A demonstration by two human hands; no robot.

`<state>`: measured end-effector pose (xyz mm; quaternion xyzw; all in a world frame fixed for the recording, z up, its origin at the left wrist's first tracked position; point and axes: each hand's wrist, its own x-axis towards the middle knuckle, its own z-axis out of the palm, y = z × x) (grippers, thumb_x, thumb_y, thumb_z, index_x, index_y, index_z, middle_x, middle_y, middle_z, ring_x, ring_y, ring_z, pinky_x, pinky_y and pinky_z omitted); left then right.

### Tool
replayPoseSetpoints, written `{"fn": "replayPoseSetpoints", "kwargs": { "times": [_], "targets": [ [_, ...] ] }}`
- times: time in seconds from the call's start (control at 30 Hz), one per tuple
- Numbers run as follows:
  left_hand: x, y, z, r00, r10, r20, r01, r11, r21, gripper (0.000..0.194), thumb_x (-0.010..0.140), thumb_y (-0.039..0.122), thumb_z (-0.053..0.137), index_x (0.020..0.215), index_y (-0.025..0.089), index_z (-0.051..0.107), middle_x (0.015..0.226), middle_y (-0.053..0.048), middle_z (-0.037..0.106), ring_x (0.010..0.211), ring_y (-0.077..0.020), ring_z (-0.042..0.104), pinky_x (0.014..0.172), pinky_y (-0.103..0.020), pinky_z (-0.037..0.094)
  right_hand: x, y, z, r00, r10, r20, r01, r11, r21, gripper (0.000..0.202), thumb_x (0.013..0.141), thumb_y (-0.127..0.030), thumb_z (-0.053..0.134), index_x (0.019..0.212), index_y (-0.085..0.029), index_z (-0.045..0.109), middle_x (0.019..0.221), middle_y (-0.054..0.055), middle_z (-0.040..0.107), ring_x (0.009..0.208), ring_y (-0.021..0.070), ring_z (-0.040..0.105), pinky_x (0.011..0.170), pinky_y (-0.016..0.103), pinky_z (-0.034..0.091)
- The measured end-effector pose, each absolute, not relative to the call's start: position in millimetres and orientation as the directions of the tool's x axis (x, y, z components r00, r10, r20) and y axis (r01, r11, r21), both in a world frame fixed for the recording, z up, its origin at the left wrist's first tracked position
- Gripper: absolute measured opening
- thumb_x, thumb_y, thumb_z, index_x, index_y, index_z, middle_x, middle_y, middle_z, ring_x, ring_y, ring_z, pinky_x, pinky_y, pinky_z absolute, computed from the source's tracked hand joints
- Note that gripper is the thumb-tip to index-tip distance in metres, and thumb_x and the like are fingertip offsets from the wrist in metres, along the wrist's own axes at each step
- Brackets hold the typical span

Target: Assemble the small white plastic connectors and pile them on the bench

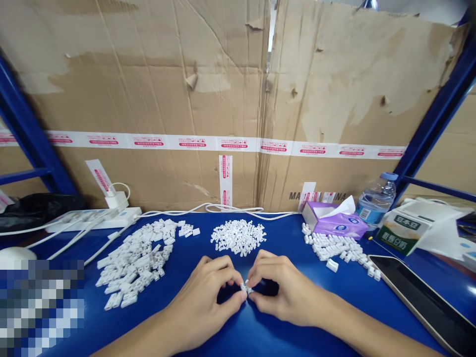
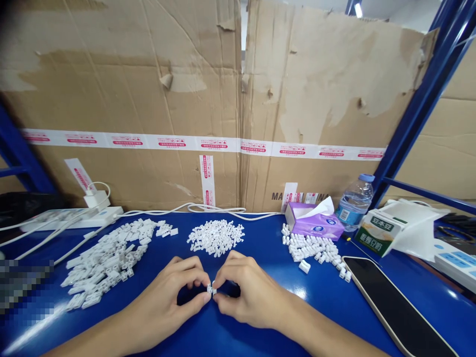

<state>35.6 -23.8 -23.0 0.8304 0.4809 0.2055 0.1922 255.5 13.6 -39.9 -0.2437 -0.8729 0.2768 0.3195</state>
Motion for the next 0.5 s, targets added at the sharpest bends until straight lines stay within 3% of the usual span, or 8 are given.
{"fn": "replayPoseSetpoints", "kwargs": {
  "times": [0.5],
  "targets": [
    [36.3, -19.5, -31.7, 0.376, 0.909, 0.180, 0.738, -0.411, 0.536, 0.018, 0.088, 0.029, 0.067, 0.104, 0.028, 0.075, 0.091, 0.000, 0.065, 0.084, -0.0214, 0.062, 0.087, -0.040, 0.045, 256.1, 13.5, -35.7, -0.608, 0.714, 0.347, 0.428, 0.663, -0.615, 0.018, 0.078, -0.011, 0.069, 0.093, -0.021, 0.065, 0.091, 0.002, 0.064, 0.084, 0.0171, 0.060, 0.074, 0.029, 0.049]
  ]
}}
